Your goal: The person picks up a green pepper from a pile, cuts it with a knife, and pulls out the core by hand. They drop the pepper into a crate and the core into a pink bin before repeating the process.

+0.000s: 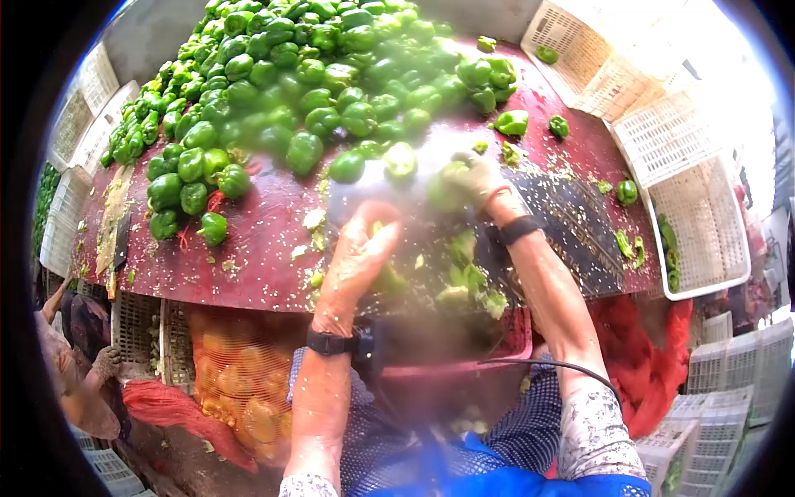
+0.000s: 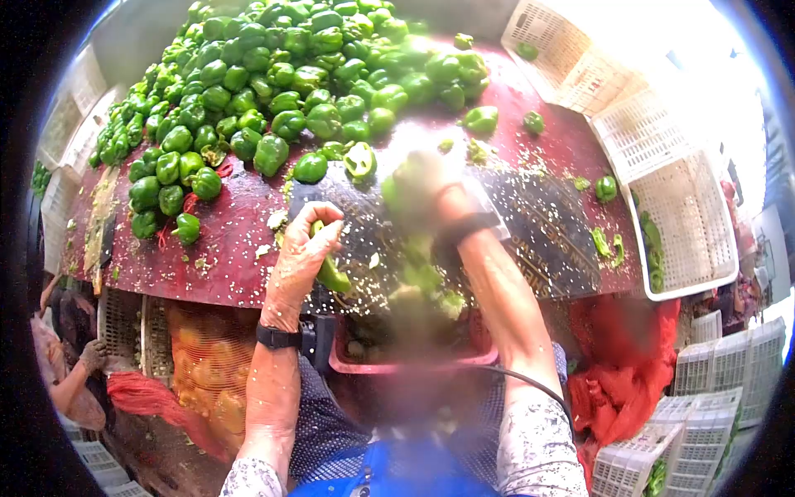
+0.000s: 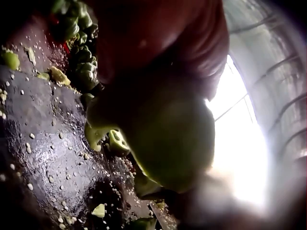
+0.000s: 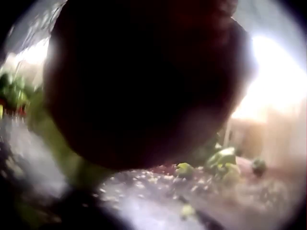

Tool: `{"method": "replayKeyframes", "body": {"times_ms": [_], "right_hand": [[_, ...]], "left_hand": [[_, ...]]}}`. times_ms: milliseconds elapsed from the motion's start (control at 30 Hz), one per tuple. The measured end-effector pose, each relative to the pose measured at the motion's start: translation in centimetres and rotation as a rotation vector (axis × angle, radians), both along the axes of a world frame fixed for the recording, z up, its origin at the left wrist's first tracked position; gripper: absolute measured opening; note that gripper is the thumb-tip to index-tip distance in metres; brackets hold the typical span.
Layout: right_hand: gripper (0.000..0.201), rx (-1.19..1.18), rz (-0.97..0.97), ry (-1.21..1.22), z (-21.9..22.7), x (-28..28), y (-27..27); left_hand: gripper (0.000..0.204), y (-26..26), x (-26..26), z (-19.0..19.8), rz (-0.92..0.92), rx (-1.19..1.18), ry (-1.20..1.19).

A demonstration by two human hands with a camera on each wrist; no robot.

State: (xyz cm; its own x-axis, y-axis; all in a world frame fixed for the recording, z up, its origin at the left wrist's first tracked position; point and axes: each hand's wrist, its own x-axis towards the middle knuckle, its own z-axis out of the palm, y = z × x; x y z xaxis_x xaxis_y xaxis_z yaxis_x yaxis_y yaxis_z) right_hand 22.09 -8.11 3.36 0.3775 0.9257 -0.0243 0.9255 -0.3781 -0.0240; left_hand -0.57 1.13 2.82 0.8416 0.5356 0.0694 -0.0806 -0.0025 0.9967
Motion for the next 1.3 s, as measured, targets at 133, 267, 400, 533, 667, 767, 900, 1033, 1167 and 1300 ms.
{"method": "replayKeyframes", "body": {"times_ms": [133,267,400,533,667,767,900,1033,1167,1300], "right_hand": [[0.034,0.668,-0.031,0.753,-2.5,-2.3,-6.0],[0.044,0.817,-0.128,1.168,-7.6,-6.3,-7.8],[0.053,0.732,-0.007,1.239,-6.5,-7.9,-9.8],[0.055,0.769,-0.247,1.193,-2.4,-9.4,-11.1],[0.044,0.758,-0.112,1.158,-8.0,-6.7,-11.8],[0.034,0.801,-0.351,1.524,-4.0,-9.1,-12.4],[0.035,0.544,-0.169,0.487,-1.0,-7.4,-14.9],[0.06,0.091,-0.574,0.23,0.4,-5.6,-16.6],[0.056,-0.034,-0.676,0.119,-4.8,-3.8,-17.9],[0.041,0.269,-0.616,0.221,-4.7,-3.9,-19.1]], "left_hand": [[0.039,-2.4,0.3,0.1,-0.12,-0.066,0.007],[0.064,-4.0,1.0,-1.1,-0.198,-0.132,-0.019],[0.062,-3.3,0.5,-2.9,-0.17,-0.219,0.048],[0.065,-4.3,1.3,-4.2,-0.174,-0.221,0.03],[0.068,-6.1,1.8,-3.0,-0.219,-0.071,0.043],[0.062,-5.9,2.3,-2.7,-0.226,-0.053,0.03],[0.048,-3.9,2.6,-2.3,-0.193,-0.073,0.133],[0.04,-2.7,4.3,-5.2,-0.138,0.007,0.191],[0.043,-4.8,4.6,-4.5,-0.299,0.104,0.186],[0.042,-5.5,5.4,-6.6,-0.232,0.498,0.103]]}}
